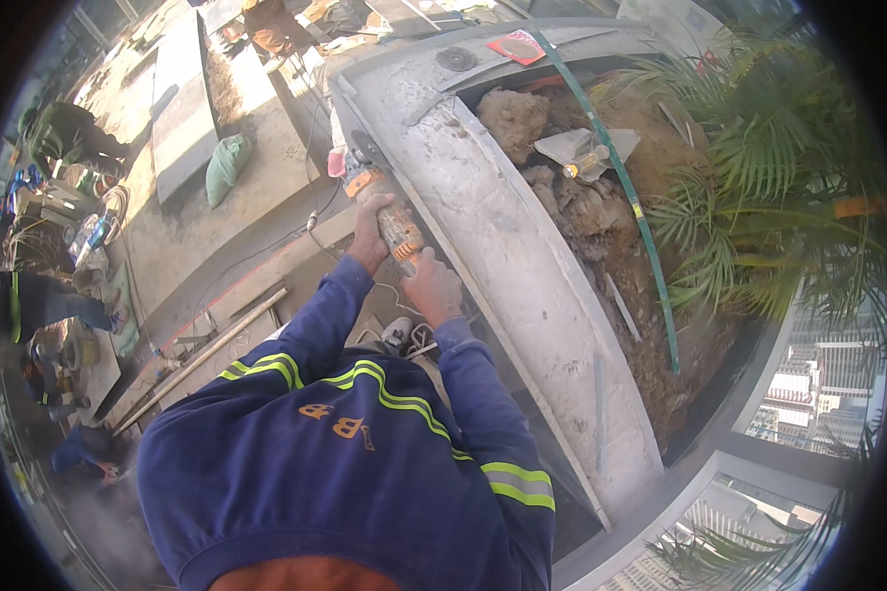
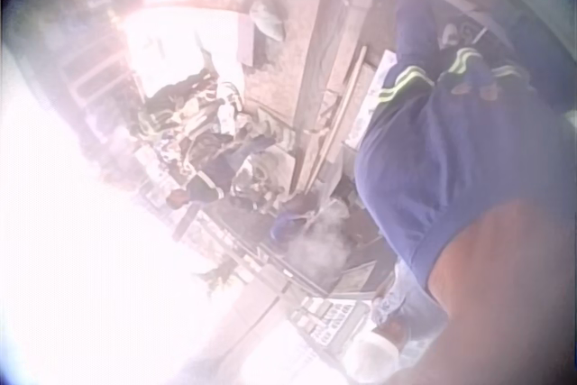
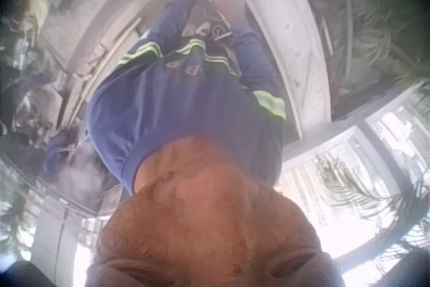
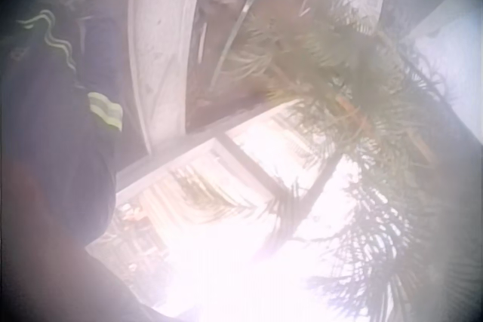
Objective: The person uses an angle grinder to cut a long stone slab on a construction site. Another worker measures the slab with a tape measure while the cutter continues the cut along the marked line.
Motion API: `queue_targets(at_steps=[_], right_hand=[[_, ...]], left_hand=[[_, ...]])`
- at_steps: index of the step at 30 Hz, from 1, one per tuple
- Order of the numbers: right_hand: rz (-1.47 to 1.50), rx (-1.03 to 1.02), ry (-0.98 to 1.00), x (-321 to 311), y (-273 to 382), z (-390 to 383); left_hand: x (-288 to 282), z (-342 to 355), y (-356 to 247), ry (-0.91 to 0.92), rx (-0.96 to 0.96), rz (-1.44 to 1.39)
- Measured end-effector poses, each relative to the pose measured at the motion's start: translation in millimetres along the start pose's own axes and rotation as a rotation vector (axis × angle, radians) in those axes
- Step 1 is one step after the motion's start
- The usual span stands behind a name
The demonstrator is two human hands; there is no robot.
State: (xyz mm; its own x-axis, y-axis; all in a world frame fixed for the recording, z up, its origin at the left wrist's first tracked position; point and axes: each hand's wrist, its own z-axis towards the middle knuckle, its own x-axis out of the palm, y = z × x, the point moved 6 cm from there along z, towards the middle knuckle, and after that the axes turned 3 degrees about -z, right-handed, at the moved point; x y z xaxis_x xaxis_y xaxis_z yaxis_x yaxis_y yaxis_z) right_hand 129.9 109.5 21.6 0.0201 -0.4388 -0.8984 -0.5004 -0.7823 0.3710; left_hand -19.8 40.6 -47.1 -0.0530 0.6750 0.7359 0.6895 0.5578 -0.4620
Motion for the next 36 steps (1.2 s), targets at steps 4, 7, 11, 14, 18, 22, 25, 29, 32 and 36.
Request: queue_targets(at_steps=[4,7,11,14,18,22,25,29,32,36], right_hand=[[-0.01,-0.004,0.017,-3.8,-0.9,-5.6],[-0.013,0.018,0.023,-3.1,-3.3,-7.4],[0.028,0.012,0.029,-2.3,-1.9,-6.2],[0.05,-0.002,0.011,-2.4,-0.4,-0.5],[0.061,-0.007,0.012,-2.4,3.4,6.3],[0.043,-0.014,-0.01,-1.6,4.3,10.8],[0.058,-0.003,0.01,-1.2,2.1,9.0],[0.079,0.011,0.044,-1.7,-0.1,2.0],[0.08,0.016,0.046,-3.0,-2.7,-6.3],[0.081,0.008,0.041,-8.0,-4.9,-17.7]], left_hand=[[0.2,-4.5,4.7,-0.006,-0.009,-0.021],[3.3,-10.1,4.1,-0.011,-0.007,-0.017],[4.9,-11.8,0.6,-0.006,0.013,-0.006],[5.2,-3.7,-1.0,0.0,-0.031,-0.029],[8.4,1.5,-5.8,-0.005,-0.018,-0.025],[8.2,6.1,-6.4,-0.009,-0.035,-0.003],[11.7,2.2,-6.5,0.0,-0.032,0.017],[6.4,0.8,-2.6,-0.006,0.004,0.008],[4.0,-3.0,3.2,0.022,-0.027,-0.006],[0.8,-12.2,9.0,-0.004,-0.017,-0.009]])
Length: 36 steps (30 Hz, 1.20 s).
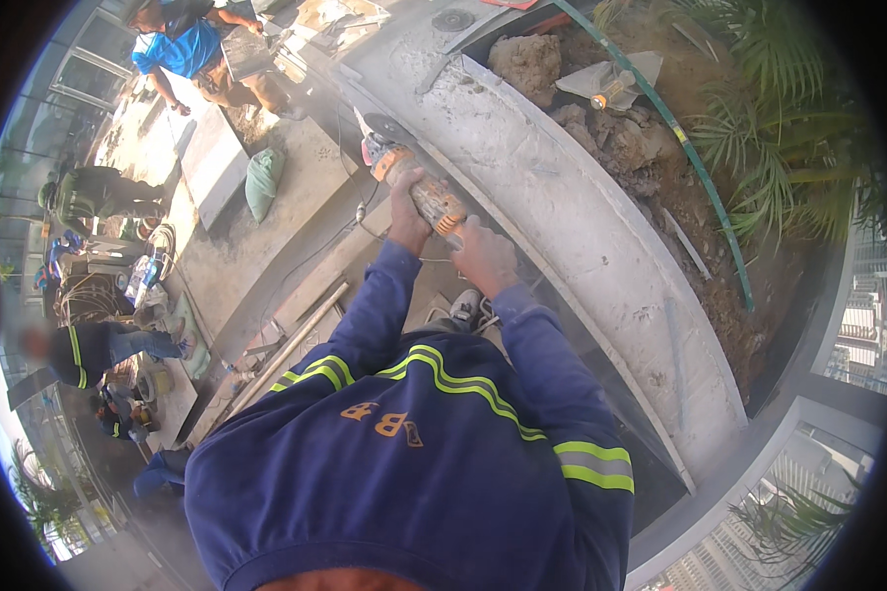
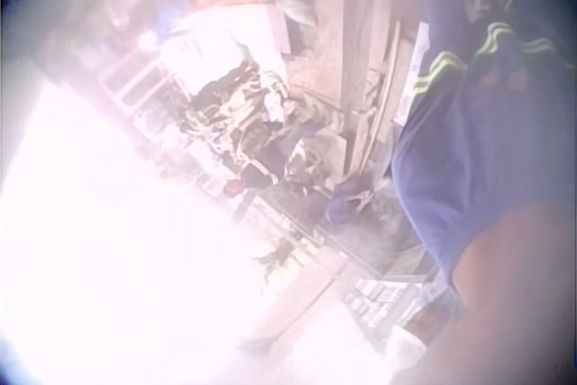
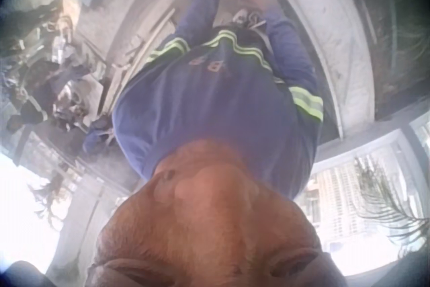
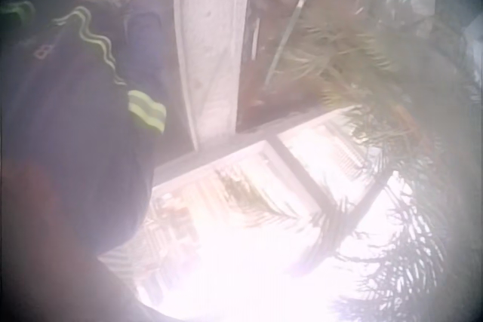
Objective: The person uses an angle grinder to cut a long stone slab on a construction site. Another worker measures the slab with a tape measure while the cutter continues the cut along the marked line.
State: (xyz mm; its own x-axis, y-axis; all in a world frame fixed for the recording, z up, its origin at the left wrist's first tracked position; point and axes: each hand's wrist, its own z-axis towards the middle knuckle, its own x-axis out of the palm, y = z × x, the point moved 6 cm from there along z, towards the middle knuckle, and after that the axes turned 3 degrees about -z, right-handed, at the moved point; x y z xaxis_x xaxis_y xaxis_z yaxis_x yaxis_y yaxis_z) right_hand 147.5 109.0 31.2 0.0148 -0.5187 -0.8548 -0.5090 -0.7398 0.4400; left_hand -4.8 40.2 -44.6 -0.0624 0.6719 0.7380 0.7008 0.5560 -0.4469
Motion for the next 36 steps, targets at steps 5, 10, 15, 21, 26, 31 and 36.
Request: queue_targets(at_steps=[5,10,15,21,26,31,36], right_hand=[[-0.012,-0.005,-0.018,0.8,-2.4,-6.5],[-0.024,-0.028,-0.025,2.3,-0.7,-4.8],[-0.023,0.016,0.039,-1.4,0.0,-7.1],[0.018,-0.009,0.022,2.0,0.9,5.3],[-0.023,0.007,0.026,5.9,3.0,17.0],[0.013,-0.012,-0.007,2.1,6.5,20.8],[-0.004,-0.002,-0.019,3.1,5.2,17.5]], left_hand=[[2.3,-7.1,2.5,0.025,0.003,0.007],[6.6,-13.9,-2.0,-0.015,0.015,-0.007],[10.7,-18.1,-3.1,-0.005,0.049,0.031],[5.4,-5.1,-4.8,-0.017,0.059,0.045],[5.3,9.2,-10.7,0.003,0.002,0.026],[9.8,9.9,-15.4,0.001,0.044,0.083],[10.8,5.3,-13.5,0.013,0.035,0.057]])
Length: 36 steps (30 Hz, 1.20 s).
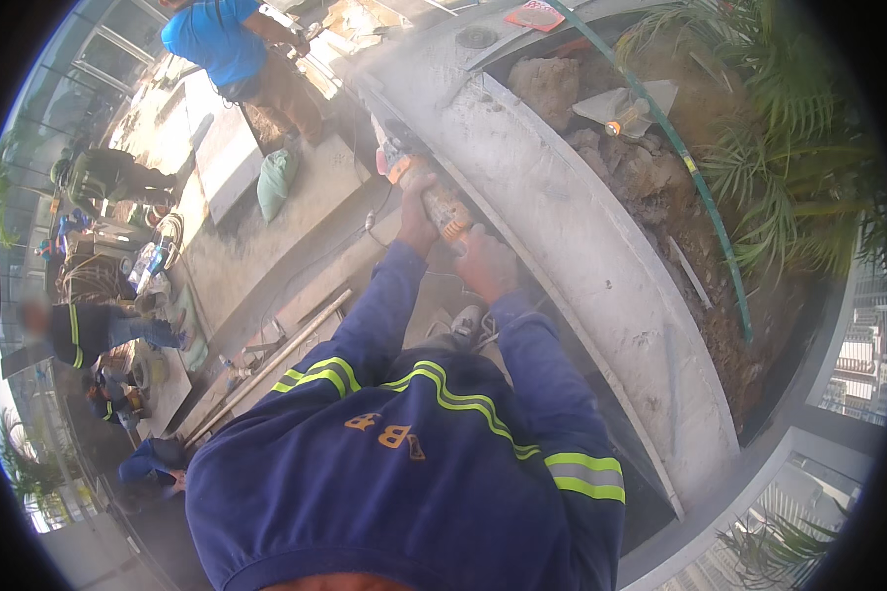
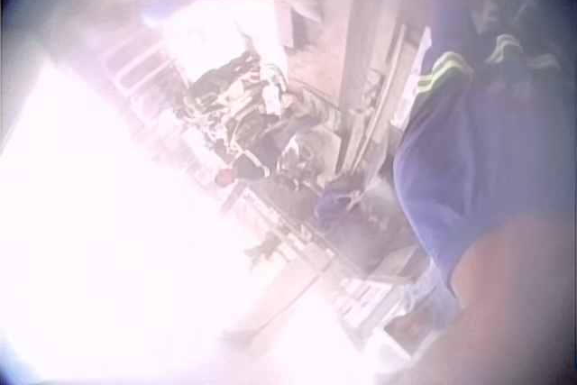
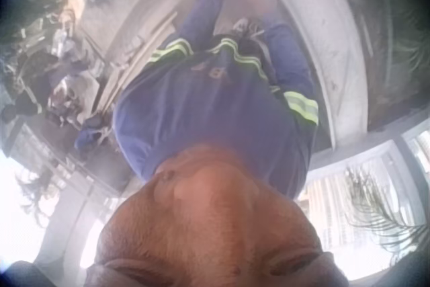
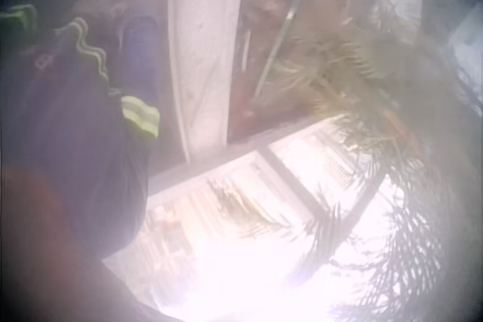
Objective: The person uses an angle grinder to cut a long stone slab on a construction site. Another worker measures the slab with a tape measure while the cutter continues the cut along the marked line.
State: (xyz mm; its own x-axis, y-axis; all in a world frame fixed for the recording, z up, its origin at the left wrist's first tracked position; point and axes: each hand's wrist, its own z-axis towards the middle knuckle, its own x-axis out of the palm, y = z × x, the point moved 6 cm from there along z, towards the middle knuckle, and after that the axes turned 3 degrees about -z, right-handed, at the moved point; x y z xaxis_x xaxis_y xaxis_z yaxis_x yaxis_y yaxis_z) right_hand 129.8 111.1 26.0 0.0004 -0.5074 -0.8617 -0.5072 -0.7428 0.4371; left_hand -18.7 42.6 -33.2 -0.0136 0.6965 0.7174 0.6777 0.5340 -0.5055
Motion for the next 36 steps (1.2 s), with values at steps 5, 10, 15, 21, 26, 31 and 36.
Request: queue_targets(at_steps=[5,10,15,21,26,31,36], right_hand=[[-0.019,0.024,0.014,-3.3,-3.2,-11.6],[-0.015,0.005,0.03,1.8,-10.6,-17.4],[-0.013,-0.006,0.02,-4.0,-7.8,-23.6],[0.016,-0.025,0.011,-4.2,-7.9,-23.2],[0.033,-0.029,-0.003,-0.6,-7.2,-10.9],[0.047,-0.012,0.009,5.5,-6.6,3.4],[0.042,-0.017,0.03,6.6,-8.7,-3.4]], left_hand=[[4.1,-13.7,5.4,0.017,0.006,-0.012],[0.0,-18.6,12.2,0.002,-0.006,-0.033],[-5.5,-16.1,13.1,-0.001,-0.005,-0.007],[0.4,-21.5,13.1,-0.01,-0.02,-0.037],[2.5,-9.4,7.6,0.017,-0.024,-0.003],[1.7,1.9,2.0,-0.002,-0.026,0.011],[-5.4,0.7,6.7,-0.022,-0.027,-0.015]])
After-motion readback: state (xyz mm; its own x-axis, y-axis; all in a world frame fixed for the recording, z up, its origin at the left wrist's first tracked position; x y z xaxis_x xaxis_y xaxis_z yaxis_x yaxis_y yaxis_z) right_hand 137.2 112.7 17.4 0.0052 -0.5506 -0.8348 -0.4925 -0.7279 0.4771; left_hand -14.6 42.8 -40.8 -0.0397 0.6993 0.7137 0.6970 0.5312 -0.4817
